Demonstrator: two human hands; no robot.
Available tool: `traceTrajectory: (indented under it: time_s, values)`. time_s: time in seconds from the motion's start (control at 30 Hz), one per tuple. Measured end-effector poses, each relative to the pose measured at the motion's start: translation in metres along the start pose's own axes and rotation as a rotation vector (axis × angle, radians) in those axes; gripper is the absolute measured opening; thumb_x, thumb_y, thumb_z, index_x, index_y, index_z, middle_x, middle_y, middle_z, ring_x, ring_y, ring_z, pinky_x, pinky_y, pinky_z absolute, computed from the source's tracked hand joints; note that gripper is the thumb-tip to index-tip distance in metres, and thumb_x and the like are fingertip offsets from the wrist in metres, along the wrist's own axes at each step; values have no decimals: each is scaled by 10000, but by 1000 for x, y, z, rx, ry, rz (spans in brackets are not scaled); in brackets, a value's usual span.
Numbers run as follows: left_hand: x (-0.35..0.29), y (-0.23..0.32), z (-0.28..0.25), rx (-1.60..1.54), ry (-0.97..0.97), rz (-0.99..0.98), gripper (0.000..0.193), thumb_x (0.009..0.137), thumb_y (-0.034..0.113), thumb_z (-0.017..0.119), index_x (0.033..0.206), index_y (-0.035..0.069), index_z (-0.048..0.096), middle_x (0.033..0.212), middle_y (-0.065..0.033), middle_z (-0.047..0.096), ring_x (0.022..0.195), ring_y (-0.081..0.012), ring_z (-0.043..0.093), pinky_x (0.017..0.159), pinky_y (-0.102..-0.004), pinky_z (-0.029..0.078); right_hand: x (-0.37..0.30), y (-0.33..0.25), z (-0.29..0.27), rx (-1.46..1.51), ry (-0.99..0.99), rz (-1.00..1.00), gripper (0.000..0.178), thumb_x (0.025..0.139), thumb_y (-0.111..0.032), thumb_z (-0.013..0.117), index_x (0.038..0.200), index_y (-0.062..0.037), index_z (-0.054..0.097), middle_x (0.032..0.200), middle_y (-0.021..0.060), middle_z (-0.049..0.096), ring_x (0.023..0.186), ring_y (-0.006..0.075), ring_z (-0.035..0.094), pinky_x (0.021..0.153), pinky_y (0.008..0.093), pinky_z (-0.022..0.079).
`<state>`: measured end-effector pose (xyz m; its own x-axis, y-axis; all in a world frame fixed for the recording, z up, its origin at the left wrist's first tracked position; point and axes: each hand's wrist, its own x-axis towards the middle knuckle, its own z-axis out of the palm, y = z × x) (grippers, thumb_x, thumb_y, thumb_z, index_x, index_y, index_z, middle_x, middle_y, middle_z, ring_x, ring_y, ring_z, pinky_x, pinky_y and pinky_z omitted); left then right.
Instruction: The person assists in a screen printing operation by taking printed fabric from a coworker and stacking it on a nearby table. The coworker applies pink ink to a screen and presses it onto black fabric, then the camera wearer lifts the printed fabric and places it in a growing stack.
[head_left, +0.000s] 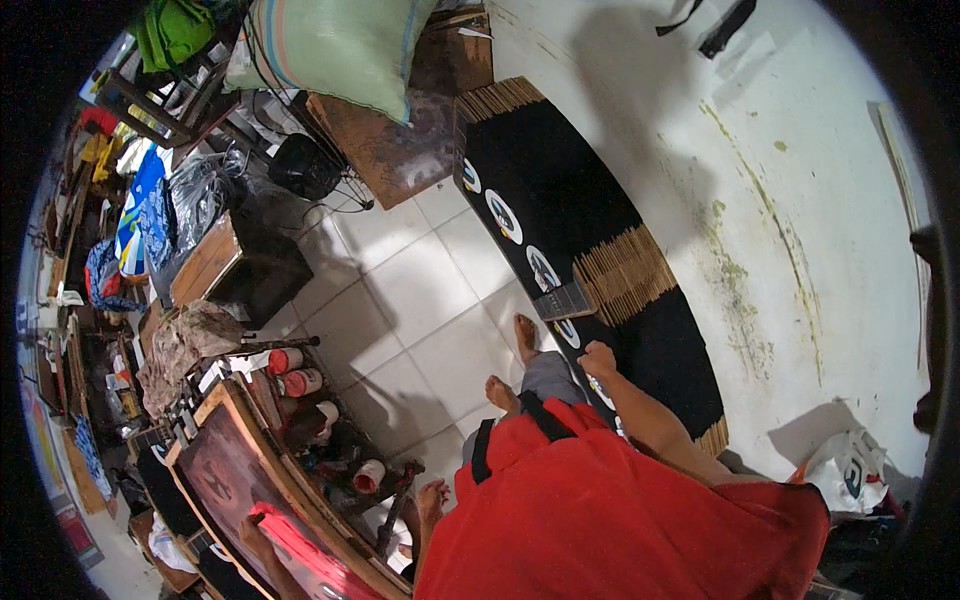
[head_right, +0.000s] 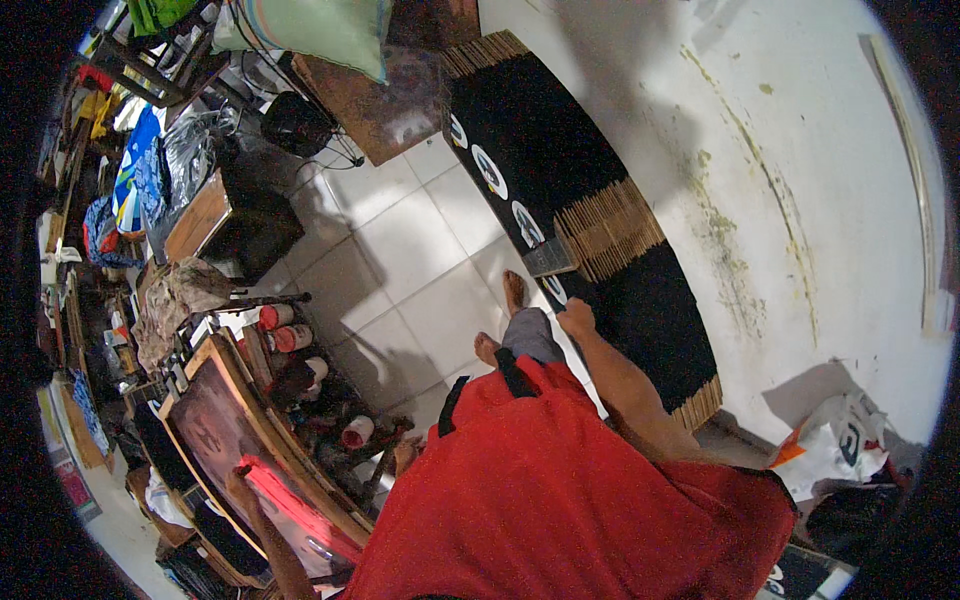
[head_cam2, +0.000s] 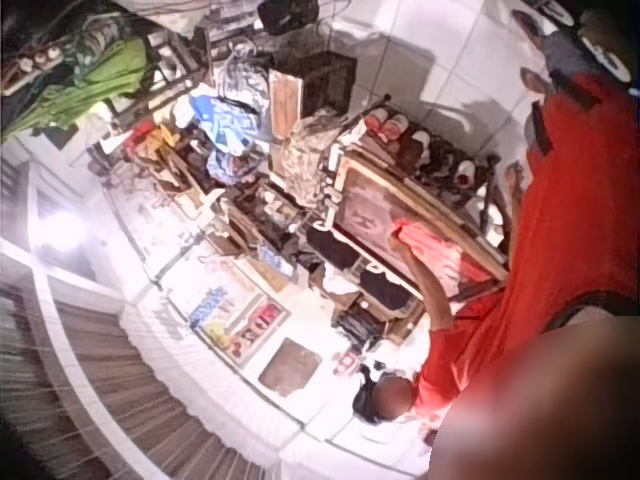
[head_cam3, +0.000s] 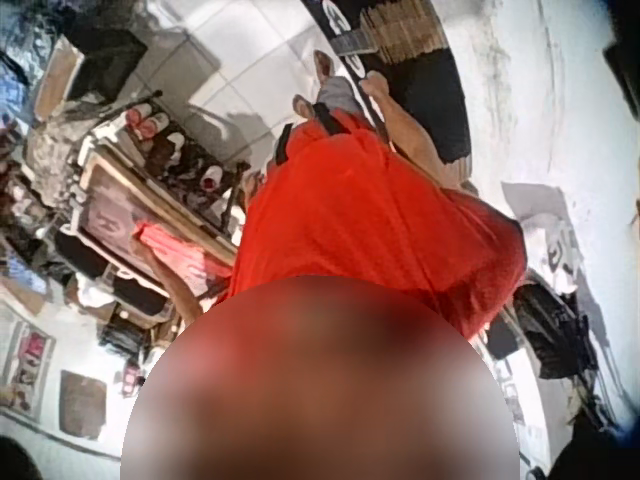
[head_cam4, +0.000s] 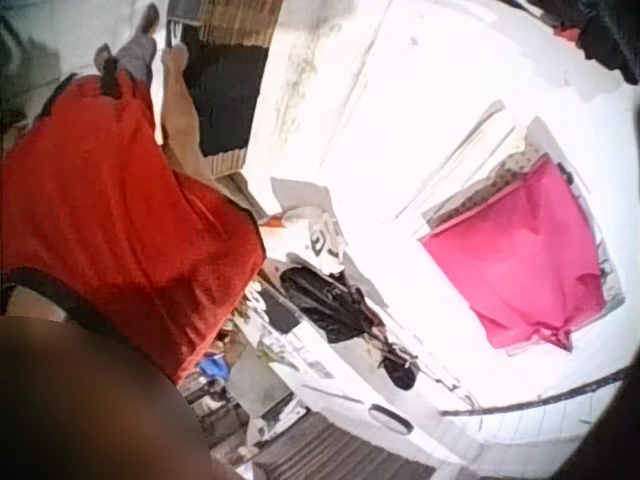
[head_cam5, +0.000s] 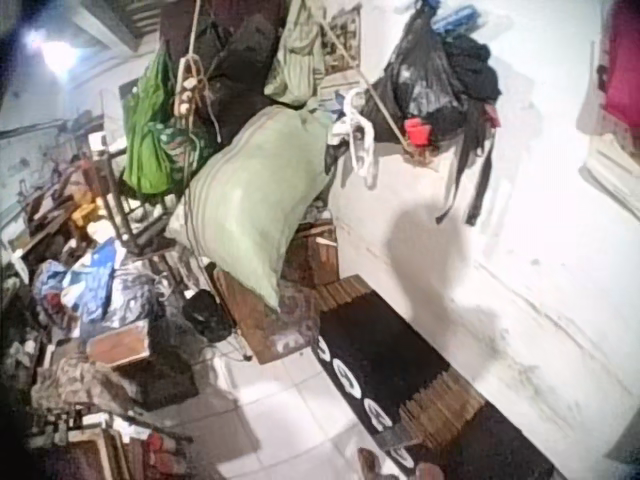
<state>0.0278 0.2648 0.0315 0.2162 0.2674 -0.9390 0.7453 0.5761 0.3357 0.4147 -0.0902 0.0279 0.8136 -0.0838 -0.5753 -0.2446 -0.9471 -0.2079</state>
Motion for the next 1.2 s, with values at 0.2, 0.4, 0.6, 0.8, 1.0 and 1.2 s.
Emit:
traceTrajectory:
  time_s: [0.2,0.4,0.6,0.8,1.0,1.2]
  values:
    - [-4,8,-14,11,-3,91,175,829,213,548,933,82,599,685,-4,595,570,-119,548,516,-270,394,5,5,5,-7,-10,49,401,650,-226,702,993,-33,622,1054,152,607,998,297,573,853,358,452]
    - [25,53,-12,48,-23,94,148,809,213,601,823,66,584,661,-6,580,574,-118,553,498,-251,384,-13,15,-1,131,-3,11,326,666,-238,608,901,-12,620,989,206,599,961,358,567,836,410,456]
    - [17,76,-1,12,64,239,171,814,205,601,859,41,589,658,-3,576,563,-101,541,479,-223,381,-24,24,20,-5,-97,46,398,640,-221,722,988,-51,625,1048,155,599,997,291,567,843,349,453]
    - [15,36,-18,19,-40,190,159,818,202,588,827,44,596,622,-17,572,496,-105,507,416,-239,369,-26,8,28,43,-140,39,420,615,-238,694,983,-46,629,1050,163,598,1002,290,564,853,343,447]
    - [40,-11,-39,-3,-170,46,354,866,295,450,1020,3,577,808,-96,628,691,-235,593,583,-374,443,-44,-2,11,135,-71,-21,373,617,-227,706,936,-45,642,975,164,623,947,297,587,832,350,455]
    - [33,5,-7,97,-68,82,178,829,150,525,894,13,618,668,-69,606,502,-131,549,419,-236,395,-55,29,7,86,-117,-39,309,623,-228,691,864,-40,648,897,159,636,864,299,608,747,368,473]
